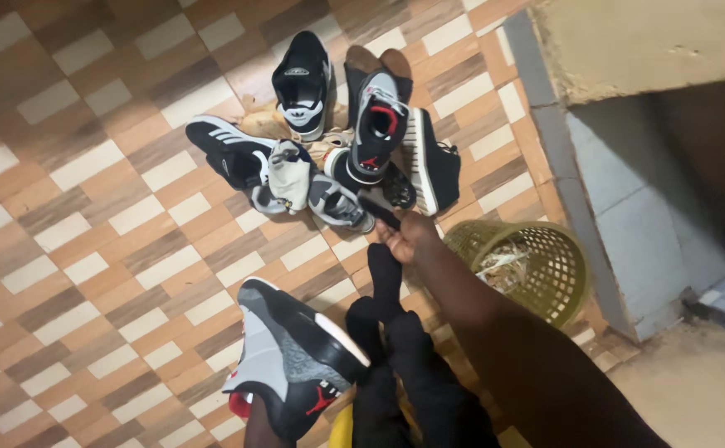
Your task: The person picks up several pairs of shoes from a wooden shelf and places them on the floor, then cleans a sneaker using a brush and a cloth.
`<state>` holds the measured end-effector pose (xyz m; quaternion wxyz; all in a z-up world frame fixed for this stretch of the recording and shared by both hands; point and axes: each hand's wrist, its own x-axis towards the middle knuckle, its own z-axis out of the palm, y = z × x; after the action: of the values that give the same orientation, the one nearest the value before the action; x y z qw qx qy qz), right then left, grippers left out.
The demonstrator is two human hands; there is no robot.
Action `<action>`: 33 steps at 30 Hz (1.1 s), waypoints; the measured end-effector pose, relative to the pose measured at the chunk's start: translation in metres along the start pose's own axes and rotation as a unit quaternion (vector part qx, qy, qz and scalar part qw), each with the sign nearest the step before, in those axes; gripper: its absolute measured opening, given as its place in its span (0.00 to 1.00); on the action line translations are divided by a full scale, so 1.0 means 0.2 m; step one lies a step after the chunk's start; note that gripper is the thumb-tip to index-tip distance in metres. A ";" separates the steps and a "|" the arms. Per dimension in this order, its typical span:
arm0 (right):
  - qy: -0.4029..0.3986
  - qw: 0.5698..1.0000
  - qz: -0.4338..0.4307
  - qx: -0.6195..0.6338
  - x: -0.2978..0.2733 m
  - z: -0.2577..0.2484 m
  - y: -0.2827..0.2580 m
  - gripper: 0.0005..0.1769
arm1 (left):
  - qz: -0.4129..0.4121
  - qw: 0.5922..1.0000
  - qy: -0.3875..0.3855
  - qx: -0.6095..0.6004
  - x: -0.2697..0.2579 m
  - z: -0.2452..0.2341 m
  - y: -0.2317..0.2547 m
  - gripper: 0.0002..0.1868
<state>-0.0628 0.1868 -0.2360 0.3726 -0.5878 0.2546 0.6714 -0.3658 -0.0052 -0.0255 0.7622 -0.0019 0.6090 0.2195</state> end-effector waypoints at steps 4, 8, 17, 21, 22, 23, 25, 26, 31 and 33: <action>0.034 0.996 0.013 -0.082 -0.10 0.06 0.09 0.20 | 0.001 1.000 0.016 -0.007 0.08 -0.03 0.04 0.20; -0.128 0.944 0.014 -0.303 -0.46 0.07 0.28 0.12 | 0.005 0.999 0.033 -0.012 0.01 -0.12 0.14 0.20; -0.120 0.905 -0.128 -0.388 -0.44 0.19 0.49 0.06 | 0.007 0.999 -0.020 -0.037 0.09 -0.30 0.22 0.21; -0.009 0.621 -0.507 -0.597 -0.20 0.62 0.43 0.14 | 0.024 0.997 -0.028 -0.061 0.21 -0.43 0.22 0.21; 0.034 0.593 -0.476 -0.648 -0.14 0.72 0.42 0.25 | 0.028 0.997 -0.013 -0.071 0.20 -0.48 0.18 0.21; 0.075 0.559 -0.444 -0.696 -0.06 0.82 0.41 0.35 | 0.030 0.996 0.001 -0.083 0.18 -0.54 0.13 0.21; 0.121 0.490 -0.425 -0.751 0.06 0.94 0.45 0.59 | 0.010 0.995 0.024 -0.093 0.07 -0.63 0.03 0.21; 0.130 0.453 -0.460 -0.752 0.13 1.00 0.42 0.74 | 0.012 0.996 0.016 -0.089 0.11 -0.65 0.03 0.21; 0.016 0.532 -0.371 -0.761 0.20 0.94 0.31 0.59 | 0.012 0.995 0.012 -0.097 0.15 -0.65 -0.02 0.21; -0.064 0.555 -0.419 -0.716 0.12 0.98 0.29 0.50 | 0.020 0.995 0.013 -0.097 0.14 -0.66 0.01 0.21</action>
<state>-0.2275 0.3106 -0.2299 0.0841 -0.6566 -0.6096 0.4361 -0.4837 -0.0306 -0.0850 0.7459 -0.0665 0.5949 0.2922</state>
